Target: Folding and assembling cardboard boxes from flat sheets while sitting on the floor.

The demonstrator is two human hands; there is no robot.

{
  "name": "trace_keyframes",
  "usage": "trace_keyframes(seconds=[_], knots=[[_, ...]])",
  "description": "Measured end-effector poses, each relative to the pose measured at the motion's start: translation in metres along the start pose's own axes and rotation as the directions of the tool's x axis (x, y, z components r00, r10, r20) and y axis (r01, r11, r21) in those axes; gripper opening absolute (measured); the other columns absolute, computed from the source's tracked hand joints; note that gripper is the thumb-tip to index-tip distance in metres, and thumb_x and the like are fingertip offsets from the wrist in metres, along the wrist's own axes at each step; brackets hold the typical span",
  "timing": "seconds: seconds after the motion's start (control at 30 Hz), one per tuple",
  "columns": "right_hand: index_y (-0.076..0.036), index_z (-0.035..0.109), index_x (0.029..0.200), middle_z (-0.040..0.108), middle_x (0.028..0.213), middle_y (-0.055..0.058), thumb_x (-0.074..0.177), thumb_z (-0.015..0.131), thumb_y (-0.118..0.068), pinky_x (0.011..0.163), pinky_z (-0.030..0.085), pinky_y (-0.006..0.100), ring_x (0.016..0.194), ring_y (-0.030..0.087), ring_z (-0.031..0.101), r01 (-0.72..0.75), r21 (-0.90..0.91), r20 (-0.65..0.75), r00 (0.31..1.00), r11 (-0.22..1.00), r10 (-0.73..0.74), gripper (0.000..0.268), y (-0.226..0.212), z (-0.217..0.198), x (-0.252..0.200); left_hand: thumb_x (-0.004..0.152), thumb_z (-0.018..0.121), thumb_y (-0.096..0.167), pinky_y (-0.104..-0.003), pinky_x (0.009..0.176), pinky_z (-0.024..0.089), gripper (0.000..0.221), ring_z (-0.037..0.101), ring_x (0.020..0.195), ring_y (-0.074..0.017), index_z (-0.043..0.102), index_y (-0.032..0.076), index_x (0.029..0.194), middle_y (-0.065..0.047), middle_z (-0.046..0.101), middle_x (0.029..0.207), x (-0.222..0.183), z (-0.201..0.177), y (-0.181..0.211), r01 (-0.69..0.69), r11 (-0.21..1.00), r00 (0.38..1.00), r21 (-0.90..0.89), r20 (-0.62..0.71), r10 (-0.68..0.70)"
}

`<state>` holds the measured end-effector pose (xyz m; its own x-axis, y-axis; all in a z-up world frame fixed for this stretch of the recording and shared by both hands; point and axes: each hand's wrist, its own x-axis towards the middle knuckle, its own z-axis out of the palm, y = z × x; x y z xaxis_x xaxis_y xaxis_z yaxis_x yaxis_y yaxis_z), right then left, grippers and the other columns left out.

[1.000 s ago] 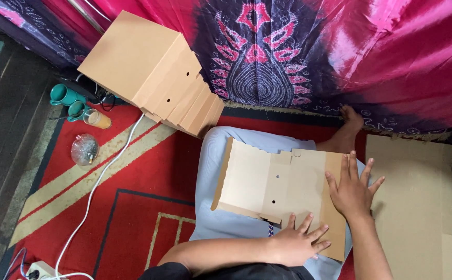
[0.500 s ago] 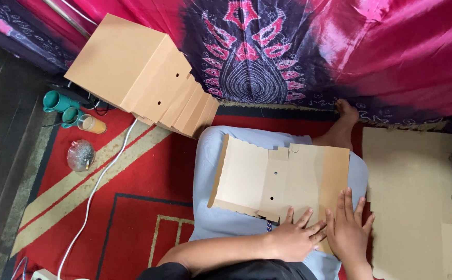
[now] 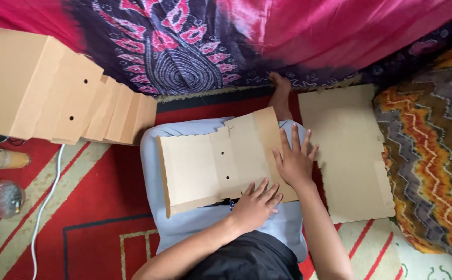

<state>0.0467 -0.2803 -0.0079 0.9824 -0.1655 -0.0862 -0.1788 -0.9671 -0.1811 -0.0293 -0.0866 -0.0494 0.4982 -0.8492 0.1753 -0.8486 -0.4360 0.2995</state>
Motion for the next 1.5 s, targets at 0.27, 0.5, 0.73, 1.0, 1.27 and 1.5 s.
trace_keyframes(seconds=[0.27, 0.5, 0.73, 1.0, 1.27, 1.5], knots=[[-0.037, 0.022, 0.163, 0.000, 0.173, 0.011, 0.106, 0.029, -0.054, 0.113, 0.015, 0.076, 0.154, 0.050, 0.002, 0.064, -0.036, 0.065, 0.996, 0.997, -0.061, 0.060, 0.003, -0.014, 0.024, 0.107, 0.044, 0.032, -0.067, 0.113, 0.029, 0.053, 0.019, 0.153, -0.0481, 0.042, 0.014, 0.157, -0.014, 0.031, 0.167, 0.008, -0.014, 0.002, -0.007, 0.998, 0.985, -0.067, 0.171, 0.018], [-0.030, 0.030, 0.162, 0.012, 0.172, 0.016, 0.105, 0.041, -0.049, 0.113, 0.025, 0.072, 0.154, 0.048, 0.014, 0.131, -0.120, -0.086, 0.986, 0.984, -0.141, 0.060, 0.007, 0.007, -0.009, 0.106, 0.050, 0.035, -0.066, 0.110, 0.035, 0.048, 0.032, 0.149, -0.0444, 0.055, 0.015, 0.149, -0.012, 0.043, 0.161, 0.006, -0.019, 0.001, -0.001, 0.998, 0.998, -0.056, 0.062, 0.004], [-0.030, 0.024, 0.165, 0.006, 0.173, 0.016, 0.110, 0.034, -0.046, 0.117, 0.010, 0.073, 0.156, 0.048, 0.002, 0.023, 0.100, 0.131, 0.991, 0.995, -0.036, 0.059, 0.000, -0.012, -0.057, 0.109, 0.046, 0.035, -0.072, 0.104, 0.037, 0.042, 0.037, 0.146, -0.0503, 0.061, 0.016, 0.143, -0.018, 0.054, 0.151, 0.004, -0.012, -0.002, -0.005, 0.983, 1.000, -0.181, -0.005, 0.004], [-0.026, 0.013, 0.167, -0.005, 0.173, 0.018, 0.109, 0.034, -0.050, 0.117, 0.007, 0.073, 0.156, 0.046, -0.006, 0.011, 0.100, 0.242, 0.970, 0.995, -0.036, 0.066, 0.006, -0.017, -0.065, 0.109, 0.046, 0.036, -0.070, 0.106, 0.034, 0.045, 0.034, 0.147, -0.0493, 0.057, 0.015, 0.147, -0.017, 0.050, 0.155, 0.002, 0.003, 0.000, -0.024, 0.999, 0.999, -0.037, -0.049, 0.023], [-0.028, 0.016, 0.166, -0.004, 0.171, 0.024, 0.106, 0.041, -0.057, 0.114, 0.013, 0.079, 0.153, 0.056, -0.003, 0.056, 0.089, 0.126, 0.990, 0.994, -0.067, 0.071, 0.007, -0.016, -0.003, 0.109, 0.043, 0.034, -0.074, 0.106, 0.033, 0.048, 0.030, 0.148, -0.0518, 0.051, 0.013, 0.151, -0.021, 0.041, 0.160, -0.001, 0.023, 0.002, -0.028, 1.000, 0.999, -0.007, -0.020, 0.028], [-0.026, 0.030, 0.163, 0.002, 0.172, 0.021, 0.106, 0.036, -0.061, 0.113, 0.017, 0.079, 0.155, 0.054, 0.002, 0.106, 0.004, 0.102, 0.989, 0.994, -0.105, 0.067, -0.004, -0.023, 0.039, 0.110, 0.043, 0.033, -0.075, 0.105, 0.032, 0.048, 0.029, 0.147, -0.0531, 0.050, 0.011, 0.152, -0.022, 0.041, 0.159, 0.000, 0.021, 0.002, -0.030, 0.999, 1.000, -0.016, -0.011, 0.029]])
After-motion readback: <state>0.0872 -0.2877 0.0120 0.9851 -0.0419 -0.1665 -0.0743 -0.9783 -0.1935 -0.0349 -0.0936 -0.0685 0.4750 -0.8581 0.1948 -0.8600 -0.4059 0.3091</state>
